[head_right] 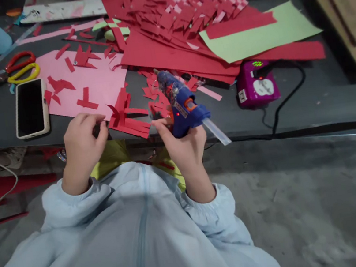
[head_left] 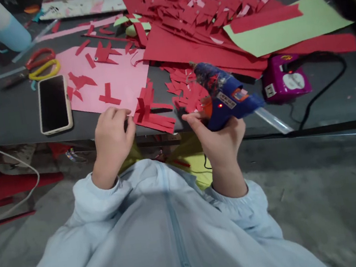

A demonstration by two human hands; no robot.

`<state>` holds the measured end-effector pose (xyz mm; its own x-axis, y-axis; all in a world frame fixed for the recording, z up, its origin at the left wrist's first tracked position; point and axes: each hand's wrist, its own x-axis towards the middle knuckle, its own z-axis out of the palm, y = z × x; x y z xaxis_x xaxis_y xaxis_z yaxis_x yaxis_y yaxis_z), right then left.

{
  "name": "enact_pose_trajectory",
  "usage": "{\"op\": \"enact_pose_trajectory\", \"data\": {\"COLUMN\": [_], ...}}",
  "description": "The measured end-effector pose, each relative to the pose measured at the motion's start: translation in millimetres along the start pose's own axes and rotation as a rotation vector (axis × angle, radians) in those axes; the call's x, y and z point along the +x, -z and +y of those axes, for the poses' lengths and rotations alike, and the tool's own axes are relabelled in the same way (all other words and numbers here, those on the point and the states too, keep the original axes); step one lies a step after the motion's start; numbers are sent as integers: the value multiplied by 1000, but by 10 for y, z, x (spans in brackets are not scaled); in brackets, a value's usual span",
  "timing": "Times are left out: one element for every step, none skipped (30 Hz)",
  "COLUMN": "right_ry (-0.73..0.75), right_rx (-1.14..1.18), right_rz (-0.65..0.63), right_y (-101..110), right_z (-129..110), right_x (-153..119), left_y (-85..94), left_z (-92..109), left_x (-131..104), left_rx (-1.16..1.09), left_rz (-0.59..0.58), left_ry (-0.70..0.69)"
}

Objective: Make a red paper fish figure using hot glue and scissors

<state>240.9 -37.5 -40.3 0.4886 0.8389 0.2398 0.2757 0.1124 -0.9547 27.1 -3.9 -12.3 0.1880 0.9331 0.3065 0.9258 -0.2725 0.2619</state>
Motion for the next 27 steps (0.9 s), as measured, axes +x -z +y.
{"op": "enact_pose_trajectory", "data": {"right_ry": [11,20,28,36,39,37,29,14,-6,-28,-44,-47,-37,-16,13,44,71,90,99,101,101,101,103,105,107,109,108], "right_rx": [-54,-103,-146,-181,-210,-231,-246,-254,-259,-266,-279,-300,-329,-366,-409,-453,-493,-528,-558,-585,-610,-633,-655,-673,-686,-694,-697], "right_rz": [-11,-20,-29,-32,-34,-40,-52,-69,-90,-111,-136,-158,-173,-180,-175,-165,-156,-149,-147,-147,-143,-135,-124,-114,-109,-110,-114], "right_y": [-16,-36,-60,-88,-119,-153,-187,-220,-251,-280,-305,-327,-346,-362,-377,-391,-403,-414,-424,-433,-440,-444,-446,-446,-443,-437,-430], "right_z": [2,1,-2,-6,-9,-10,-9,-6,0,7,14,19,22,23,23,24,26,31,37,45,51,56,56,53,48,41,37], "right_x": [34,66,94,118,139,156,169,179,187,192,196,199,202,204,206,207,209,210,211,211,211,211,210,209,207,204,201], "left_y": [-6,-17,-31,-47,-62,-76,-87,-96,-104,-113,-123,-136,-151,-168,-186,-203,-218,-229,-236,-239,-239,-236,-231,-225,-219,-214,-209], "left_z": [-3,-3,-2,-1,1,3,4,4,4,3,0,-4,-8,-13,-16,-18,-18,-16,-11,-3,6,16,27,38,49,60,71], "left_x": [-24,-43,-57,-69,-77,-82,-85,-87,-89,-90,-92,-95,-100,-105,-112,-118,-123,-126,-128,-129,-128,-127,-125,-124,-123,-124,-125], "left_rx": [1,1,0,1,3,5,8,7,5,2,2,5,10,15,15,9,-2,-13,-22,-26,-26,-26,-24,-20,-15,-8,1], "left_rz": [16,31,40,44,44,36,24,7,-9,-22,-26,-20,-4,17,40,63,83,101,119,138,155,168,175,177,173,168,162], "left_ry": [-32,-69,-106,-141,-172,-196,-218,-238,-256,-273,-290,-307,-321,-331,-337,-340,-337,-330,-322,-309,-289,-265,-241,-219,-204,-198,-199]}}
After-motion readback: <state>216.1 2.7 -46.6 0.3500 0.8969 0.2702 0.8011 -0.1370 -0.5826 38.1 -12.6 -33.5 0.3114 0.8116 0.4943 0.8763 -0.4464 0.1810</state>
